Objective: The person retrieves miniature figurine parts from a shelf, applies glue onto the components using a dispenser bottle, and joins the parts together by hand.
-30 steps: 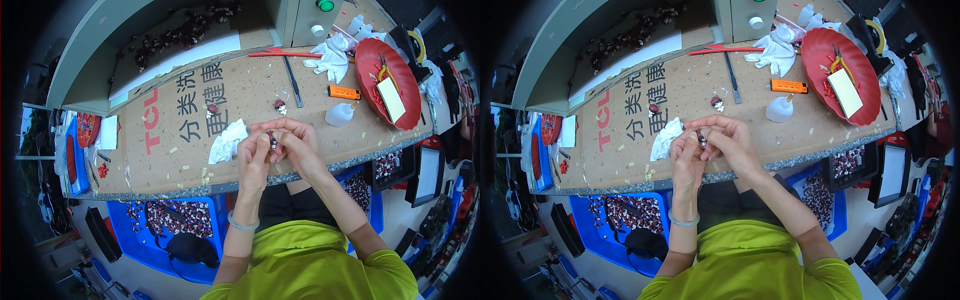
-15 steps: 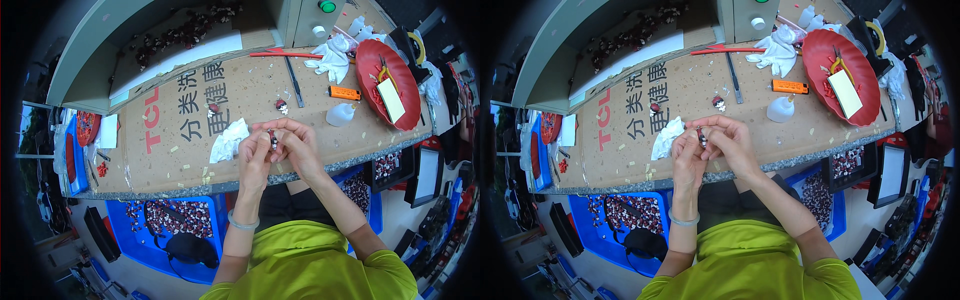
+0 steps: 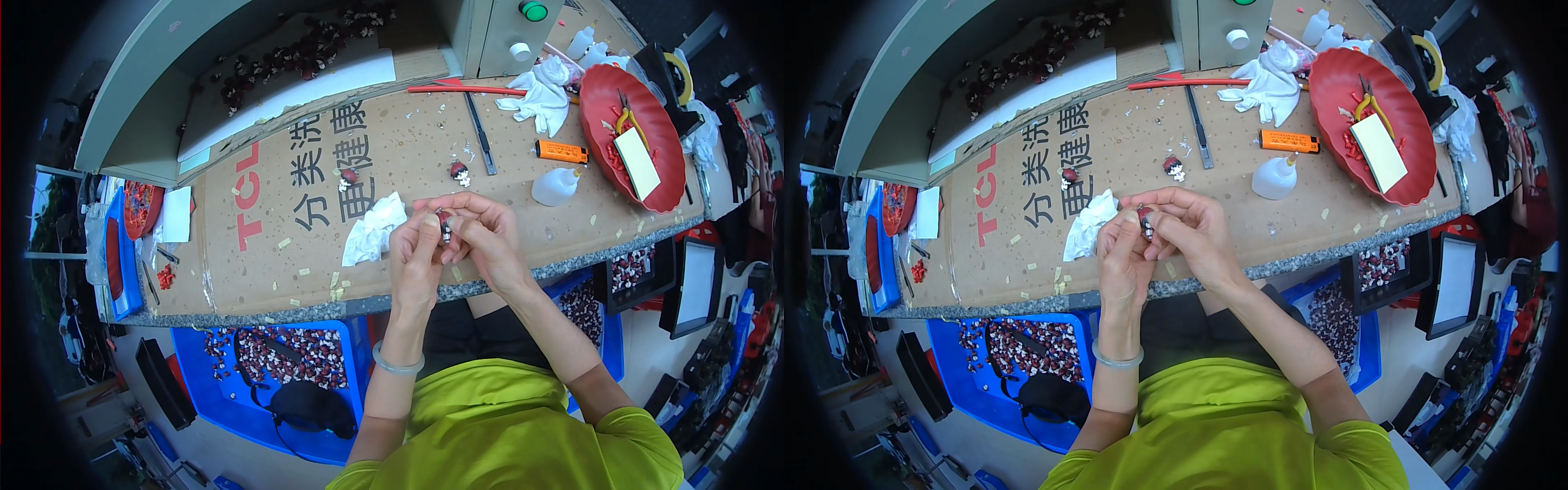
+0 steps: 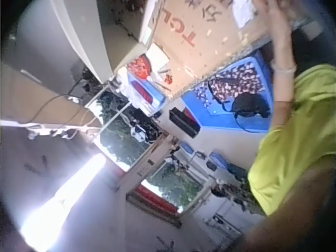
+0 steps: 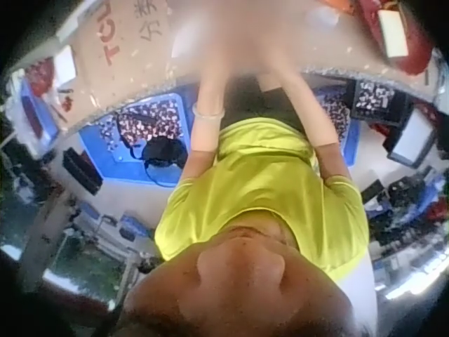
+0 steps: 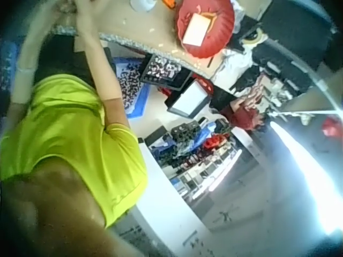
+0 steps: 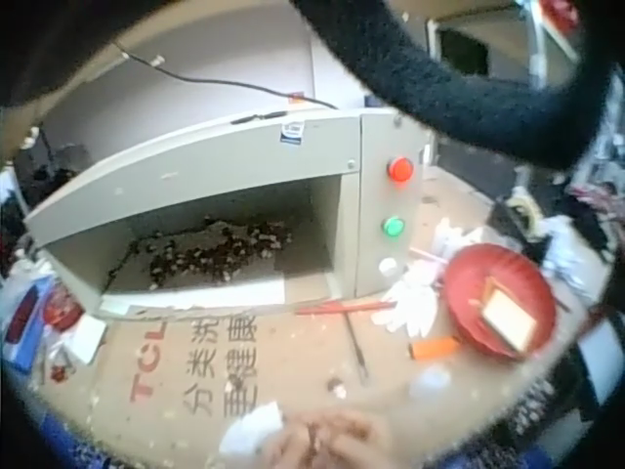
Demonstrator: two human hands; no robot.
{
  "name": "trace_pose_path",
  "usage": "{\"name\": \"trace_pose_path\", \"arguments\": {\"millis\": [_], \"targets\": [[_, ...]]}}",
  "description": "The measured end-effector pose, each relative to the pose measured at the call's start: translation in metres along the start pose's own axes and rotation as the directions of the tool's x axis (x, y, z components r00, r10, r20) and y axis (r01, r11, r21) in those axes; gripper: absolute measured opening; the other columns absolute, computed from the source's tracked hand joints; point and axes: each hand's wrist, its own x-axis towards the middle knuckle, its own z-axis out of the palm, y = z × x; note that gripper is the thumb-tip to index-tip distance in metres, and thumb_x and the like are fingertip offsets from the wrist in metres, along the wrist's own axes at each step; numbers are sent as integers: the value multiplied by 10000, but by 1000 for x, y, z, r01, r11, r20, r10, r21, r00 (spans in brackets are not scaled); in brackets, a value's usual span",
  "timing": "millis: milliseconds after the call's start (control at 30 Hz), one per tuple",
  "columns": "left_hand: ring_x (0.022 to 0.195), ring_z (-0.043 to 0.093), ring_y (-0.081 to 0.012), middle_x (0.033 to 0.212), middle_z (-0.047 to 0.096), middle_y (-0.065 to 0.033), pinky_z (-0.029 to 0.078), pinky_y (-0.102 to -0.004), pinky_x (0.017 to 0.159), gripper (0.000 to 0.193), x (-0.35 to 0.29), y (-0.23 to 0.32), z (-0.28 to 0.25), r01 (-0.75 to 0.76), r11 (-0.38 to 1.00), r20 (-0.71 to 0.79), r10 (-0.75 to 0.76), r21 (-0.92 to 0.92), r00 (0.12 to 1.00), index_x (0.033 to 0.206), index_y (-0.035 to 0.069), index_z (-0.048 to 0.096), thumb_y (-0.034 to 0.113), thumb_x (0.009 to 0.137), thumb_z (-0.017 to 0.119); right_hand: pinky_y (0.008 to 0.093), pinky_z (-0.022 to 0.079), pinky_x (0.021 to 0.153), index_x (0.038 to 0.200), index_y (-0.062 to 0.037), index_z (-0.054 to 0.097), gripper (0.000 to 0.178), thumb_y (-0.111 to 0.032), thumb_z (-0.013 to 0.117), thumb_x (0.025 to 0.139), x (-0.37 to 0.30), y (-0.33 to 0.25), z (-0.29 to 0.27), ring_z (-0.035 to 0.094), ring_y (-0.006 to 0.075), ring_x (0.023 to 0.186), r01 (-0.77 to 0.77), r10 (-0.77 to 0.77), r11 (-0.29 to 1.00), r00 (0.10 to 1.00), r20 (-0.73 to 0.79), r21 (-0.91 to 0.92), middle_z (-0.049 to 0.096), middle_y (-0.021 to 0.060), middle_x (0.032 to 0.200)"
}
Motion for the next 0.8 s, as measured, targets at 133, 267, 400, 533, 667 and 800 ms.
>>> {"name": "trace_pose_path", "arguments": {"millis": [133, 267, 400, 533, 667, 800], "targets": [[617, 462, -75, 735, 556, -28, 373, -222, 555, 271, 0, -2, -3, -3, 999, 18, 4, -37, 1000, 992, -35, 594, 211, 998, 479, 185, 489, 572, 1086, 75, 599, 257, -9, 459, 888, -1, 0, 2, 539, 36, 602, 24, -24, 999, 1000, 9, -30, 634, 199, 1154], [620, 463, -71, 740, 556, -26, 377, -220, 558, 272, -1, -2, -2, -24, 999, 41, 25, -34, 999, 990, -30, 596, 218, 997, 484, 176, 496, 576, 1087, 64, 595, 247, -13, 458, 897, -4, 2, 3, 574, 37, 629, 117, -116, 991, 993, 25, -68, 638, 198, 1150], [628, 447, -51, 803, 557, -13, 353, -202, 546, 290, -10, 1, 4, -70, 996, 41, 68, 61, 997, 1008, -20, 578, 257, 990, 497, 180, 510, 586, 1093, 63, 588, 243, -29, 475, 898, -12, 3, 6, 595, 44, 653, 192, -189, 977, 981, 39, -88, 636, 199, 1155], [614, 442, -34, 765, 540, 10, 359, -191, 539, 238, -35, 9, 16, -194, 947, 68, 183, 256, 981, 973, -34, 599, 162, 988, 466, 184, 515, 618, 1128, 64, 579, 231, 11, 495, 919, -32, 0, 8, 616, 80, 831, 292, -288, 956, 947, 140, -12, 611, 182, 1187], [614, 456, -48, 796, 571, -12, 343, -186, 517, 352, -57, 16, 21, -320, 861, 182, 268, 396, 946, 996, -46, 601, 298, 973, 533, 214, 533, 671, 1130, 72, 571, 231, 19, 479, 925, -49, -3, 4, 614, 121, 927, 354, -350, 934, 893, 283, 38, 572, 218, 1245], [620, 485, -63, 807, 598, -38, 375, -188, 535, 354, -76, 18, 19, -326, 828, 163, 282, 456, 945, 974, -57, 602, 294, 961, 560, 271, 529, 796, 1193, 81, 545, 296, 14, 474, 913, -59, 2, 2, 597, 166, 1023, 346, -343, 936, 858, 381, 64, 546, 239, 1276]]}}
